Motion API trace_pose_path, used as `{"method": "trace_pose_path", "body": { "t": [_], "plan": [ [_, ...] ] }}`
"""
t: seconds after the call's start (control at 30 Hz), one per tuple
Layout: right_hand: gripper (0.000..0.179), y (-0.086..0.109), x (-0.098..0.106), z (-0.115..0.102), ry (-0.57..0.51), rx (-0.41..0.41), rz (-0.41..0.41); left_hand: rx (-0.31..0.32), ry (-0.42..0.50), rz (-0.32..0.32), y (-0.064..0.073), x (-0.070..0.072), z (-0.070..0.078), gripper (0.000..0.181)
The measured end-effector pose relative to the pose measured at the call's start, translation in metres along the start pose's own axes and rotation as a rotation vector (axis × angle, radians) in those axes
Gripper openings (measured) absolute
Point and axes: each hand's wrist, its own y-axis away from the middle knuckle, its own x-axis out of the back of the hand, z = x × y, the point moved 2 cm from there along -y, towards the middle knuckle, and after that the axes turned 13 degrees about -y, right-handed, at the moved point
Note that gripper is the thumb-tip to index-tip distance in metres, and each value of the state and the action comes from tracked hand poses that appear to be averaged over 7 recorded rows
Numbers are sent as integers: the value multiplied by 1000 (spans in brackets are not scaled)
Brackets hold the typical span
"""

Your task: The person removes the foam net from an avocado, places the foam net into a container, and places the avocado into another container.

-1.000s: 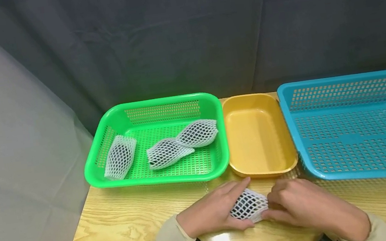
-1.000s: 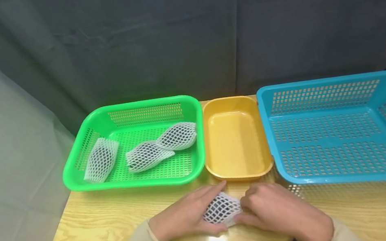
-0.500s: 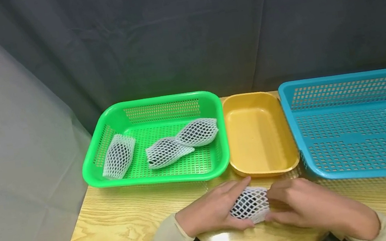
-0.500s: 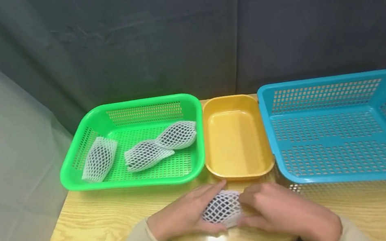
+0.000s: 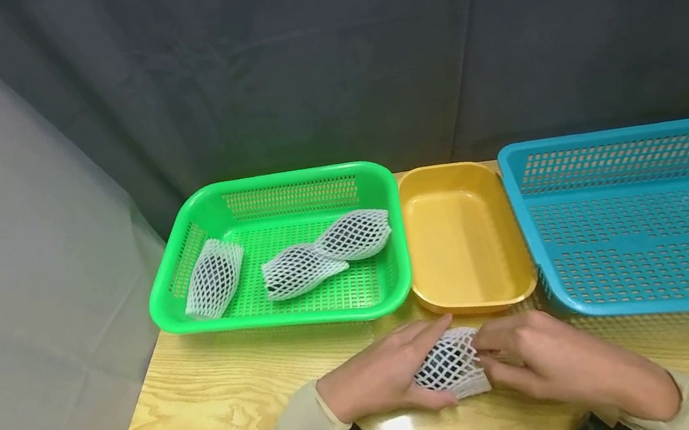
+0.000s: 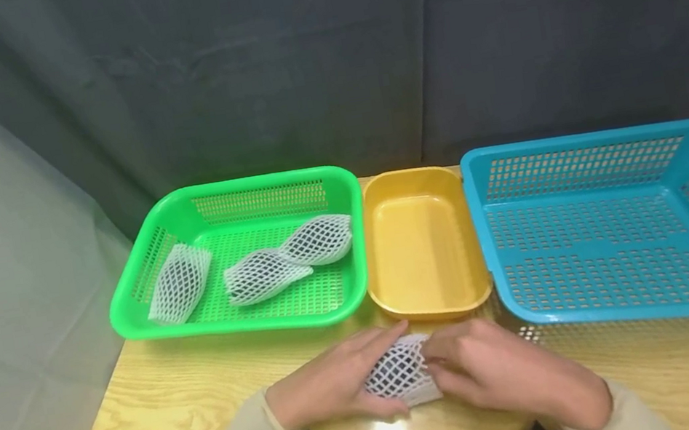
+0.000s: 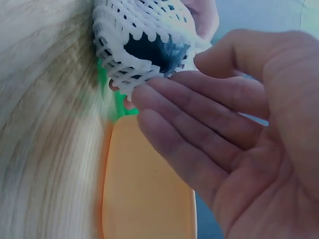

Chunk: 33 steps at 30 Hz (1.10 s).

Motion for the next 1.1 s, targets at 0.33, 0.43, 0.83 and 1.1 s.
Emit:
{"method": "trace_pose_path", "body": {
  "t": [0.33,0.43,0.83,1.1],
  "plan": [
    [14,-1,1,-2,68,22,99,9,16,-11,-1,1,1,98],
    [7,-2,1,-4,80,53,125,10,26,2,0,1,1,100],
    [16,-8,-9,-12,-4,105,171,28,29,-3,1,2,2,101],
    [27,-8,-10,-16,58,-46,162,22,37,2,1,2,1,103]
  ]
}}
